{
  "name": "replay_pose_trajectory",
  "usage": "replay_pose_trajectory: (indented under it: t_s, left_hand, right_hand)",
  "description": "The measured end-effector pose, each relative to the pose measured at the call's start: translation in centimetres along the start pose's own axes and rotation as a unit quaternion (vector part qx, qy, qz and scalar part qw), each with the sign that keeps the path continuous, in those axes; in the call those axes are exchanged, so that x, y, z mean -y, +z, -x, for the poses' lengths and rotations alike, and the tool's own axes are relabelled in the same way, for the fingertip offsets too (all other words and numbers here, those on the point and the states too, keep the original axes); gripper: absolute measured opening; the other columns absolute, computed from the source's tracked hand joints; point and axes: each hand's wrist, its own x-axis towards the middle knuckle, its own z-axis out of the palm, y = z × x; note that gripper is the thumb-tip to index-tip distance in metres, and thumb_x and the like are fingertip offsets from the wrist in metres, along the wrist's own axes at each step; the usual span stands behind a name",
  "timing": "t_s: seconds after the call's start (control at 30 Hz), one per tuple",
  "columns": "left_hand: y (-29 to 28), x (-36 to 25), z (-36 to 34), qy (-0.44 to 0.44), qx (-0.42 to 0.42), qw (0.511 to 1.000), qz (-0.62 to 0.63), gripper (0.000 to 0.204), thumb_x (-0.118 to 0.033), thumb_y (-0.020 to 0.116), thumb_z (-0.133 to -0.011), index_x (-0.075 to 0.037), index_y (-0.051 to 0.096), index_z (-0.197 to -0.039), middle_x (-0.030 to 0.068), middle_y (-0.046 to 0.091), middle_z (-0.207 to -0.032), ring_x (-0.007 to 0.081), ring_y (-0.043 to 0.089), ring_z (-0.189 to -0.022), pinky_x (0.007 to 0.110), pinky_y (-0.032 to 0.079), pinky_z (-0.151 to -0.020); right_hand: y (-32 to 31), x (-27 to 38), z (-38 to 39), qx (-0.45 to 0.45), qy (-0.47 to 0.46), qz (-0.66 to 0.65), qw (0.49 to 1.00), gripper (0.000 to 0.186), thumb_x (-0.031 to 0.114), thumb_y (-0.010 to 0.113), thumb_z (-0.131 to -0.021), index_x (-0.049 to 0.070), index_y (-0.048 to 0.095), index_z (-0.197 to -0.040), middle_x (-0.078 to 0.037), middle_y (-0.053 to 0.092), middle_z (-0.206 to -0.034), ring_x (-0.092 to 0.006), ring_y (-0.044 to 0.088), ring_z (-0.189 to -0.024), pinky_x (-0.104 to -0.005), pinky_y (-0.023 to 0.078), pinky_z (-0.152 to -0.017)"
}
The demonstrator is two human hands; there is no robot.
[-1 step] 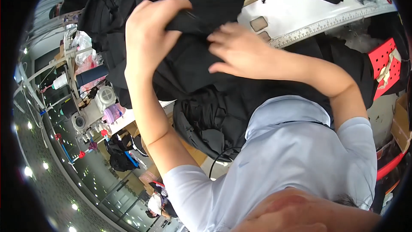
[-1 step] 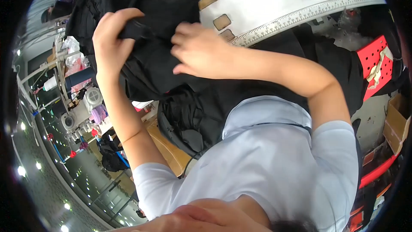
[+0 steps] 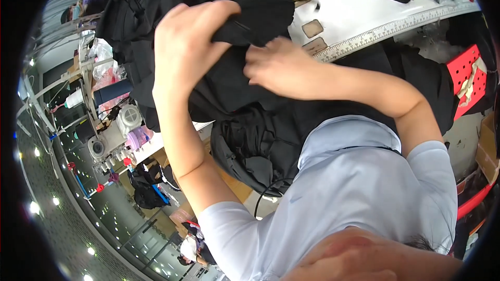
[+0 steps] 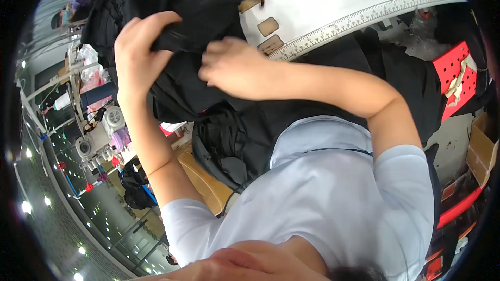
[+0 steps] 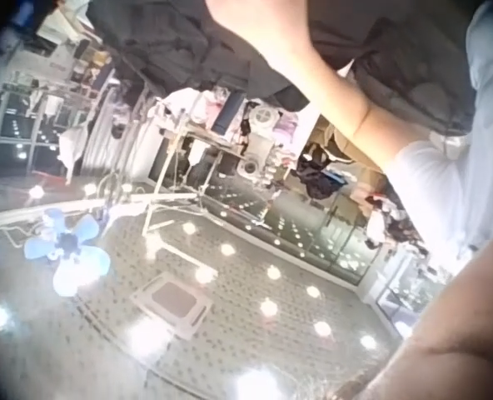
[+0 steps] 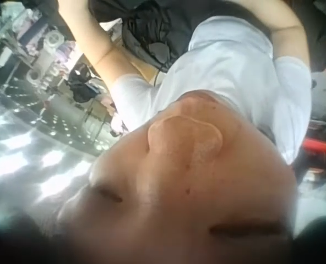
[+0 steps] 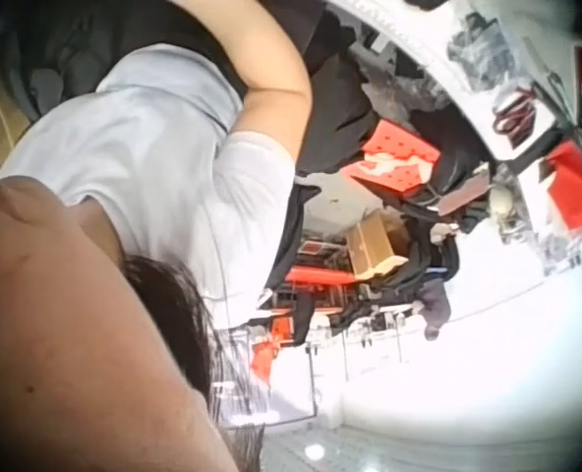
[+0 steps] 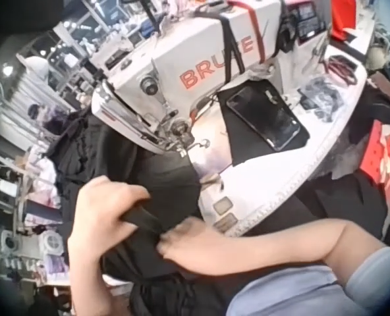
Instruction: Sewing labels onto black fabric items using an industrial sewing machine.
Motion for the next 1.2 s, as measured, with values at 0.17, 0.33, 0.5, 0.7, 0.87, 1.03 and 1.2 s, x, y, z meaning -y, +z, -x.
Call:
replay_pose_trajectory:
  t_s: [0.17,0.33,0.5,0.7,0.87,1.03,1.2]
  left_hand:
    - [3.8,-5.0,4.0,-0.048,0.200,0.954,-0.220,0.040,-0.012,0.068,-0.076,-0.014,0.069,-0.116,-0.0002,0.059,-0.069,0.0149,0.067,-0.064,0.031,0.048,-0.058]
    - [8.3,-6.0,4.6,-0.039,0.050,0.975,-0.214,0.013,-0.009,0.064,-0.075,-0.007,0.065,-0.088,0.0042,0.055,-0.084,0.0184,0.059,-0.080,0.031,0.044,-0.069]
    - [9.4,-5.8,4.1,-0.101,0.031,0.981,-0.162,0.018,-0.005,0.065,-0.075,-0.007,0.062,-0.092,0.0052,0.061,-0.092,0.0216,0.061,-0.086,0.036,0.046,-0.083]
    - [8.5,-7.8,3.0,-0.092,-0.003,0.982,-0.164,0.032,-0.008,0.068,-0.074,-0.008,0.068,-0.107,0.0042,0.066,-0.101,0.0196,0.064,-0.096,0.036,0.046,-0.090]
    - [8.9,-8.6,5.2,-0.022,-0.022,0.994,-0.102,0.032,-0.003,0.068,-0.075,-0.009,0.070,-0.106,0.0022,0.066,-0.104,0.0188,0.064,-0.098,0.036,0.046,-0.090]
    - [8.6,-8.8,5.0,-0.054,0.030,0.994,-0.095,0.034,-0.008,0.070,-0.074,-0.010,0.066,-0.107,0.0018,0.059,-0.092,0.0192,0.059,-0.088,0.035,0.043,-0.090]
    - [9.6,-8.9,4.6,-0.148,0.014,0.981,-0.123,0.053,0.000,0.070,-0.066,-0.010,0.064,-0.119,0.0002,0.055,-0.078,0.0183,0.056,-0.074,0.034,0.041,-0.077]
  right_hand:
    - [-3.7,6.3,3.6,0.167,-0.228,-0.252,0.926,0.014,0.017,0.063,-0.078,0.004,0.062,-0.083,-0.010,0.058,-0.083,-0.0296,0.062,-0.083,-0.0400,0.051,-0.080]
    - [-4.8,2.9,12.0,0.187,0.030,-0.154,0.970,0.029,0.028,0.071,-0.085,0.001,0.066,-0.092,-0.011,0.067,-0.100,-0.0304,0.064,-0.098,-0.0409,0.051,-0.089]
    - [-5.6,2.4,12.1,-0.030,0.327,-0.008,0.944,0.028,0.026,0.070,-0.091,-0.001,0.069,-0.099,-0.015,0.069,-0.109,-0.0342,0.064,-0.101,-0.0411,0.051,-0.087]
    - [-1.6,0.1,12.2,-0.078,0.289,0.011,0.954,0.033,0.029,0.066,-0.097,-0.003,0.066,-0.098,-0.015,0.065,-0.085,-0.0296,0.063,-0.082,-0.0388,0.051,-0.078]
    - [-2.2,1.7,11.6,-0.044,0.410,-0.346,0.843,0.023,0.022,0.067,-0.098,0.000,0.063,-0.105,0.004,0.046,-0.070,-0.0030,0.039,-0.063,-0.0227,0.035,-0.056]
    - [-1.5,0.8,12.6,-0.087,0.246,-0.221,0.940,0.024,0.005,0.062,-0.096,-0.003,0.062,-0.118,-0.013,0.066,-0.104,-0.0225,0.065,-0.093,-0.0305,0.051,-0.078]
    - [-3.2,-0.1,12.4,-0.018,0.165,-0.168,0.972,0.034,-0.006,0.060,-0.086,-0.003,0.062,-0.120,-0.018,0.061,-0.123,-0.0354,0.061,-0.109,-0.0372,0.051,-0.089]
